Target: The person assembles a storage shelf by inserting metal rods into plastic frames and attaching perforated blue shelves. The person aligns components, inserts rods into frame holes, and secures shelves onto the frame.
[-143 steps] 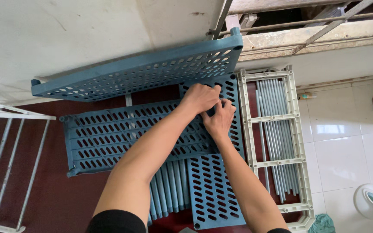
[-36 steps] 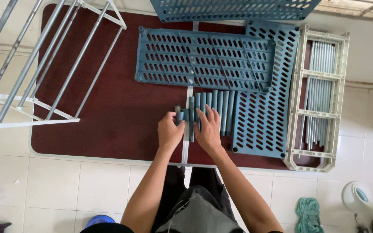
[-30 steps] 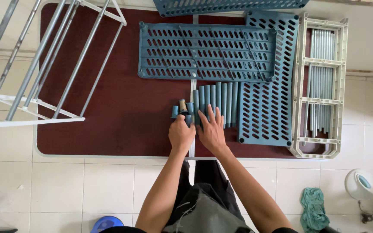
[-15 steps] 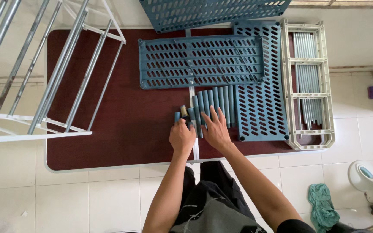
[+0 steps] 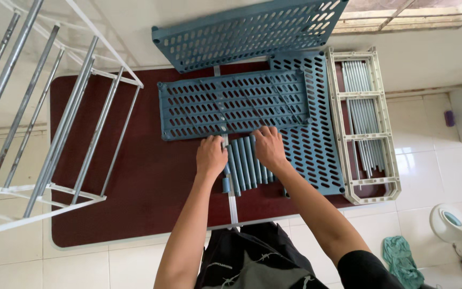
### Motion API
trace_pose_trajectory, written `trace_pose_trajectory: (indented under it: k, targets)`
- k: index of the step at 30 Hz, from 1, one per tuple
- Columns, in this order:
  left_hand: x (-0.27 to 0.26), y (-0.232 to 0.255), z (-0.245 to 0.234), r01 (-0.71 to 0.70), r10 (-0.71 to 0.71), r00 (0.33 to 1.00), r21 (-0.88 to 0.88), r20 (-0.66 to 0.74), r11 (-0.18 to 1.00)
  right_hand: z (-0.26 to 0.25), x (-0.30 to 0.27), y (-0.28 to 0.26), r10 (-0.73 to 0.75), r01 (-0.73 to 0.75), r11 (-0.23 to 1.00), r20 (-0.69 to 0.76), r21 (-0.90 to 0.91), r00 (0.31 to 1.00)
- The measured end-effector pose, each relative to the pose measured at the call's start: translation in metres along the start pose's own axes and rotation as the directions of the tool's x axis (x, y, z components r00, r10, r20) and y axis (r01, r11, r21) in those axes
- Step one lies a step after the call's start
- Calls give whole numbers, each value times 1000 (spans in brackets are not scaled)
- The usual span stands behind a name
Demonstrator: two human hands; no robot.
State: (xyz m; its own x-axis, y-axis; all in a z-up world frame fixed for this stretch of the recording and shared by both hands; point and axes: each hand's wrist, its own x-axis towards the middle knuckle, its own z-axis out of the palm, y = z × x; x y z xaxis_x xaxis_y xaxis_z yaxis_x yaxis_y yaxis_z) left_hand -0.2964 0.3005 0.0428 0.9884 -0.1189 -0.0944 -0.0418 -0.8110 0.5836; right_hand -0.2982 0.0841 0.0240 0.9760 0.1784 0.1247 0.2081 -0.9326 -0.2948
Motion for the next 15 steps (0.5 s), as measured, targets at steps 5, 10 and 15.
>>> trace_pose_trajectory:
  k: [5,10,15]
  targets:
    - [32,-18,14,-17,5,997,163,78,986,9,17,29,-3,18,994,147,-103,989]
    - [44,-28,23,-65,32,992,272,123,960,13,18,43,-34,49,990,115,-130,993]
    - [54,-27,17,-117,34,978,408,205,905,9,24,48,-60,64,988,30,-144,998]
